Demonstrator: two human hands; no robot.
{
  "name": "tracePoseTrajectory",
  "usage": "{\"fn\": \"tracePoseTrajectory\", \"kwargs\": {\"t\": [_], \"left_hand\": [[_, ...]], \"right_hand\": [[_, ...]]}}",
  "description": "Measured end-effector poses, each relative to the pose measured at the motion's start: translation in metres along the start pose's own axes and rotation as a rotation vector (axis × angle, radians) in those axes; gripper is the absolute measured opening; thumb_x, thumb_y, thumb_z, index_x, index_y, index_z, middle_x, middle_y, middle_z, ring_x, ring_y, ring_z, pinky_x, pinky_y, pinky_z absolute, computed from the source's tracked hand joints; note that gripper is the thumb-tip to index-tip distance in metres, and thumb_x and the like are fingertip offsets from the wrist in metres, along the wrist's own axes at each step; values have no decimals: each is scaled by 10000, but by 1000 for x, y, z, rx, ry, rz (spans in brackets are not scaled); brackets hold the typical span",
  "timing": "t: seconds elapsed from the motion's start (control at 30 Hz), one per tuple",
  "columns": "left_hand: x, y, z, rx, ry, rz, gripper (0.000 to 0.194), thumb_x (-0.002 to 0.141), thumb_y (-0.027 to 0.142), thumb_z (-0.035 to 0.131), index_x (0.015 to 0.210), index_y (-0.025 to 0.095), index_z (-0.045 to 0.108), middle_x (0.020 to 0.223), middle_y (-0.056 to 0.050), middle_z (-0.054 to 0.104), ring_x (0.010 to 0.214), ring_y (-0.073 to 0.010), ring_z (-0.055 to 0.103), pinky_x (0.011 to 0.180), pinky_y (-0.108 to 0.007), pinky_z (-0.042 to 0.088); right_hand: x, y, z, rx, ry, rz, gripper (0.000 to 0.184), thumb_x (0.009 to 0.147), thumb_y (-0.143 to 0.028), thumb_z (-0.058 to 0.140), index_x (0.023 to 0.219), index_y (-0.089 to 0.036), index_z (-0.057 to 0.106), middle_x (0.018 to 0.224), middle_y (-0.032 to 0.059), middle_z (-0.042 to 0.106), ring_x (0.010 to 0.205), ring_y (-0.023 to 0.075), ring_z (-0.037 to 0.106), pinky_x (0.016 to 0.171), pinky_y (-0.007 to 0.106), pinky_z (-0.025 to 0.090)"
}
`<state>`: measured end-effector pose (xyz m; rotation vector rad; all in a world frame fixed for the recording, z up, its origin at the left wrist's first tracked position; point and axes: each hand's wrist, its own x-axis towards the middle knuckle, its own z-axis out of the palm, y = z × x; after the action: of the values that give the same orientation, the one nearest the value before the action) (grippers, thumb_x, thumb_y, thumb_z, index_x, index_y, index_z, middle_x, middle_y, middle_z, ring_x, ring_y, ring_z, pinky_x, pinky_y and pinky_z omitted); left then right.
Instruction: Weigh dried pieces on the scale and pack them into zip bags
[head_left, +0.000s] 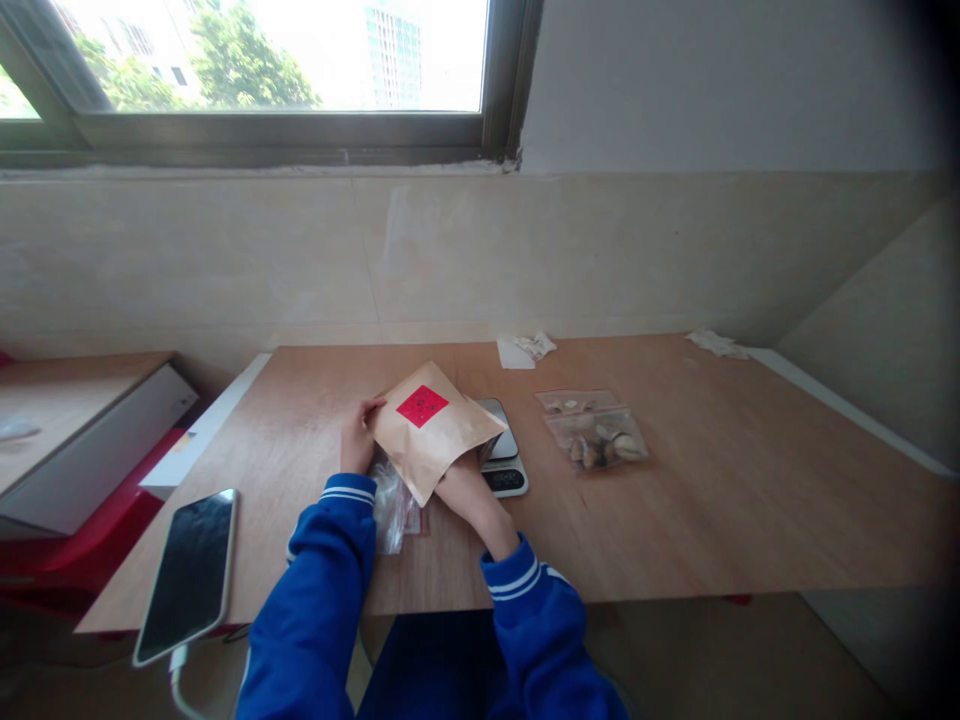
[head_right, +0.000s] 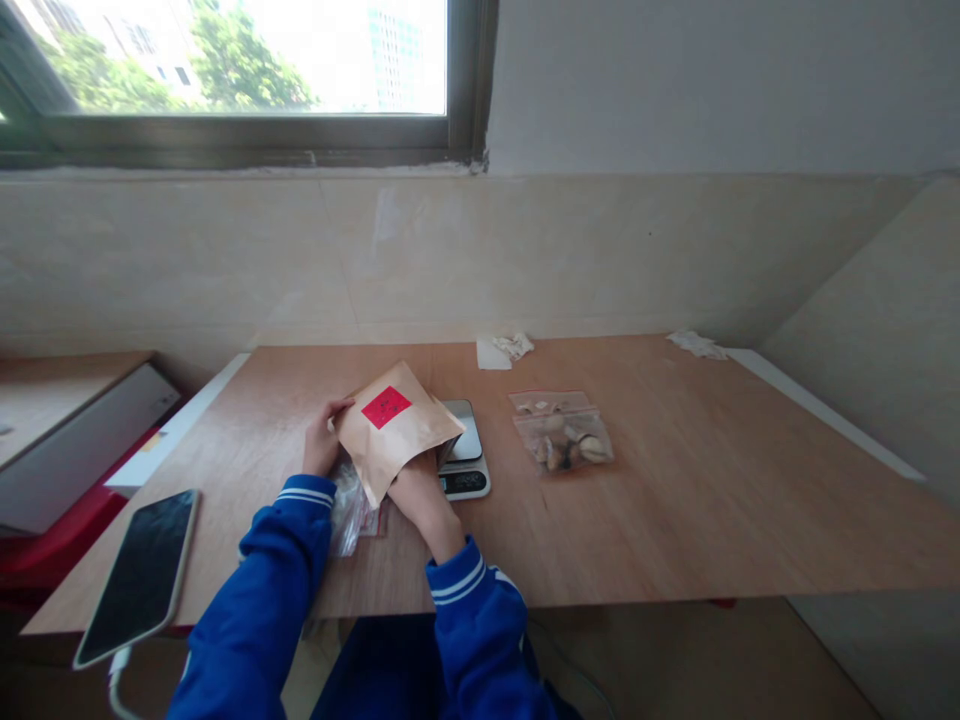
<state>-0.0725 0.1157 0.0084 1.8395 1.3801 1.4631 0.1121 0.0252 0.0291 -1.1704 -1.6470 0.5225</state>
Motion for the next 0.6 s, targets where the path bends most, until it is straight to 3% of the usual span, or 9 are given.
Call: {"fn": "tracePoseTrajectory", "kwargs": {"t": [0.1,0.2,0.43,0.6], "left_hand": [[0,0,0,-5,-2,-4,293,720,251,613,1004,178,623,1073,-92,682,1029,-242,621,931,-396,458],[0,-1,1,-7,-2,-5,296,716,250,618,1004,183,624,1074,-90,681,1027,-243,621,930,-401,460],[0,-1,1,7,0,-19,299,717,244,609,1012,203,626,1079,-82,681,1037,-243,616,937,-410,458],[1,-4,1,3,-3,-12,304,715,241,609,1015,193,626,1066,-77,678,1022,-230,617,938,-390,454]], "right_hand": [[-6,-8,-6,-89,-90,-37,545,762,-132,590,1277,-305,549,1264,48,594,1298,284,431,1137,482,289],[-8,-14,-12,-100,-88,-28,577,746,-97,580,1293,-275,540,1277,68,578,1318,312,395,1144,507,266],[-8,-16,-15,-94,-129,-29,507,763,-85,547,1255,-202,571,1272,102,578,1285,299,429,1106,484,324],[-9,-17,-11,-104,-58,3,497,771,-108,548,1264,-173,540,1253,133,559,1274,308,421,1093,501,329]]}}
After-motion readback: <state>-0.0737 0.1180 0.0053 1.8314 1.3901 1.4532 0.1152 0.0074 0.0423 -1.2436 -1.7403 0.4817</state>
